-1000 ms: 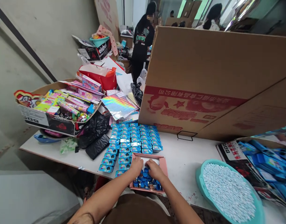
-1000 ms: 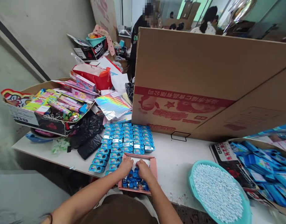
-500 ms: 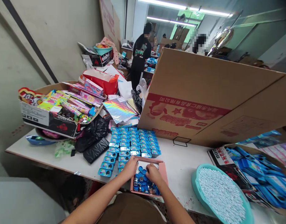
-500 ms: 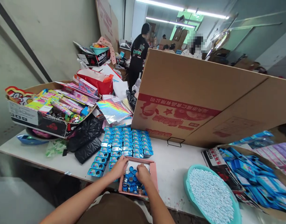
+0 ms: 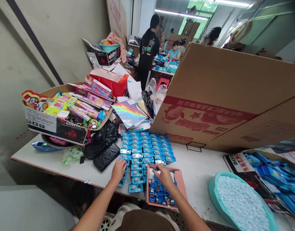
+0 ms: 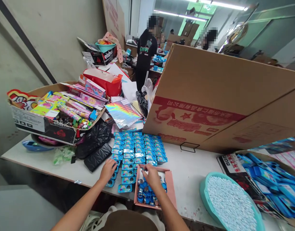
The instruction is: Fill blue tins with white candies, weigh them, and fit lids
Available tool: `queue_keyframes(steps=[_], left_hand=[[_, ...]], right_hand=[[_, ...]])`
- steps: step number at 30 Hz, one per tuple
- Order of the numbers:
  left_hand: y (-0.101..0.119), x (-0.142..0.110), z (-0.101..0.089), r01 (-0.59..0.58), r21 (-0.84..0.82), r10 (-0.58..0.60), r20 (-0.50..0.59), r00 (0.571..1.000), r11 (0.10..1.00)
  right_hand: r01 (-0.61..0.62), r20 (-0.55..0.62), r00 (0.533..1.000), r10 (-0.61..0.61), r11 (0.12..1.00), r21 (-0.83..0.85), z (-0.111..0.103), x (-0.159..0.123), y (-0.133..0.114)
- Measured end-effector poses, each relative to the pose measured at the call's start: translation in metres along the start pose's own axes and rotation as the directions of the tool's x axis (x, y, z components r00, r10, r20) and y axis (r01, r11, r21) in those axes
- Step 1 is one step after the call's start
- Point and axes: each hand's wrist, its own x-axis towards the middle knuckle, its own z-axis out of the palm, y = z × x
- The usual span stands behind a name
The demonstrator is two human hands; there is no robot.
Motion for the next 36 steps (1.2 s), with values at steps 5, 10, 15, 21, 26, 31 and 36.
queue_keyframes(steps=[5, 10, 15, 21, 26, 31, 36], left_hand=[[-0.003, -0.003, 0.010, -0.068, 0.034, 0.069, -0.009, 0.998, 0.997], [0.001, -0.013, 0.008, -0.119, 0.232, 0.104, 0.075, 0.992, 0.965], [0.010, -0.015, 0.000, -0.141, 0.347, 0.084, 0.175, 0.981, 0.927], [0.018, -0.006, -0.006, -0.168, 0.371, 0.087, 0.226, 0.970, 0.913], [0.017, -0.008, -0.007, -0.181, 0.352, 0.113, 0.206, 0.972, 0.918], [0.014, -0.007, -0.003, -0.215, 0.368, 0.122, 0.260, 0.958, 0.905], [0.017, -0.001, 0.002, -0.233, 0.372, 0.115, 0.314, 0.942, 0.898]], right_hand=[[0.043, 0.030, 0.999, -0.044, 0.999, 0.033, 0.032, 0.044, -0.029], [0.007, 0.230, 0.971, 0.056, 0.964, -0.267, 0.054, 0.071, -0.038], [0.074, 0.372, 0.921, 0.110, 0.892, -0.446, 0.059, 0.073, -0.049], [0.131, 0.385, 0.919, 0.080, 0.861, -0.492, 0.068, 0.054, -0.058], [0.057, 0.375, 0.915, 0.149, 0.872, -0.486, 0.078, 0.041, -0.053], [0.055, 0.437, 0.880, 0.186, 0.873, -0.484, 0.077, 0.048, -0.051], [0.098, 0.451, 0.880, 0.147, 0.873, -0.478, 0.073, 0.049, -0.050]])
